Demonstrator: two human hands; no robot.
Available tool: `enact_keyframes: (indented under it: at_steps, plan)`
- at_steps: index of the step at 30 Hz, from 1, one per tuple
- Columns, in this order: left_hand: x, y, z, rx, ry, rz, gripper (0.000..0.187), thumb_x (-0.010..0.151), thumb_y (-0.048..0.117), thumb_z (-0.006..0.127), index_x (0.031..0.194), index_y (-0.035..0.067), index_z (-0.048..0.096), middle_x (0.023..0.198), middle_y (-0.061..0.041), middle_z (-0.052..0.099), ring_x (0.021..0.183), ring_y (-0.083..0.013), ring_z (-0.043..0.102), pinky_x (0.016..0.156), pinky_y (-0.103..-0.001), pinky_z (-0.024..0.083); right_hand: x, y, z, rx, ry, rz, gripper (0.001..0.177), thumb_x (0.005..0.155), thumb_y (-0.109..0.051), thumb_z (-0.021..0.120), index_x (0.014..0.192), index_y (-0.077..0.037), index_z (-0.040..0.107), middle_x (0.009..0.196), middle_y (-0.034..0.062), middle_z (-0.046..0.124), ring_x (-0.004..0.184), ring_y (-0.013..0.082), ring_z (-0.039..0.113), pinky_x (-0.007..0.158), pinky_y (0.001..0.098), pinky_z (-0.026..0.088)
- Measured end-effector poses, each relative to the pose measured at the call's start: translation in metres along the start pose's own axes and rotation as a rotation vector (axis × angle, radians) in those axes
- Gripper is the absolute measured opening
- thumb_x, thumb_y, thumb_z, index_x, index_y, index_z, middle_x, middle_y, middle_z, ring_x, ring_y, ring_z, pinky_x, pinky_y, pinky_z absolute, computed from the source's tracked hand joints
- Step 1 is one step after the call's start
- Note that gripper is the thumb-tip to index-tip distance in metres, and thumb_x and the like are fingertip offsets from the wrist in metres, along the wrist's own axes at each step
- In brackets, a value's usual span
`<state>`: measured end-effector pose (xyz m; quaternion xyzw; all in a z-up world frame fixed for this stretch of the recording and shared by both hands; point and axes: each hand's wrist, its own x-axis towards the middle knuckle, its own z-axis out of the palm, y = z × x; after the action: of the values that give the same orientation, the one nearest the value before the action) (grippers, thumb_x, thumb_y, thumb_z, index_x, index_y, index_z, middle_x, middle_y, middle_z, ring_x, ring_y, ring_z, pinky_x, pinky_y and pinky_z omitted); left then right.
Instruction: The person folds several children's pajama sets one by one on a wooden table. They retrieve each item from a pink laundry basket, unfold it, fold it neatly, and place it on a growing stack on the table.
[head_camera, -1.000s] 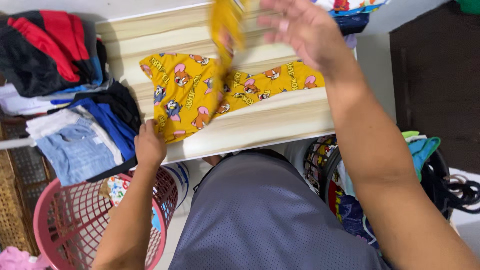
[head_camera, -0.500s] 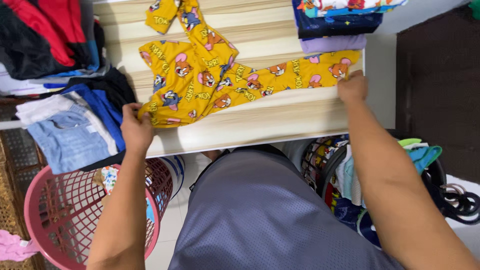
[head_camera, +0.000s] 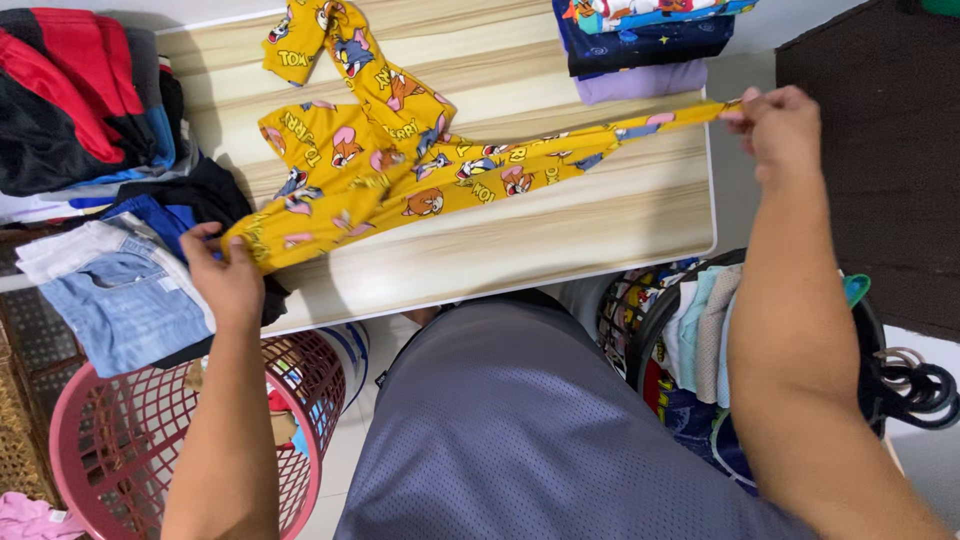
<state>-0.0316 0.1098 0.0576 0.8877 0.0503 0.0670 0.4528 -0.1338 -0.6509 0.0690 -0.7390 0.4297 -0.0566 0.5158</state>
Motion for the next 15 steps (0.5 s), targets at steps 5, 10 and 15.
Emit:
enact_keyframes:
  at_steps: [5,10,15]
  plan:
    - [0.01,-0.005,-0.004,-0.014,0.021,-0.023,0.027,0.108,0.001,0.065,0.131,0.004,0.05,0.101,-0.003,0.052,0.085,-0.01,0.049,0.073,-0.025,0.044,-0.012,-0.045,0.003,0.288,-0.021,0.003,0.017,0.109,-0.021,0.067,0.103,-0.008,0.058,0.083,0.0055,0.066,0.066,0.0103,0.062,0.06,0.0299,0.056]
    - [0.008,-0.004,-0.003,-0.002,-0.02,-0.026,0.027,0.108,0.002,0.064,0.131,0.004,0.05,0.102,-0.004,0.053,0.084,-0.0106,0.051,0.072,-0.026,0.045,0.009,-0.015,0.01,0.201,0.089,-0.023,0.009,0.104,-0.016,0.066,0.11,-0.014,0.061,0.089,0.001,0.072,0.073,0.0079,0.073,0.059,0.027,0.06]
    - [0.002,-0.001,-0.002,0.037,-0.047,-0.014,0.028,0.108,0.003,0.064,0.132,0.003,0.049,0.103,-0.006,0.056,0.083,-0.0118,0.056,0.073,-0.027,0.047,0.038,0.065,0.034,-0.237,-0.032,-0.019,0.013,0.089,-0.002,0.063,0.097,-0.009,0.07,0.082,0.0057,0.07,0.069,0.0159,0.067,0.053,0.0316,0.048]
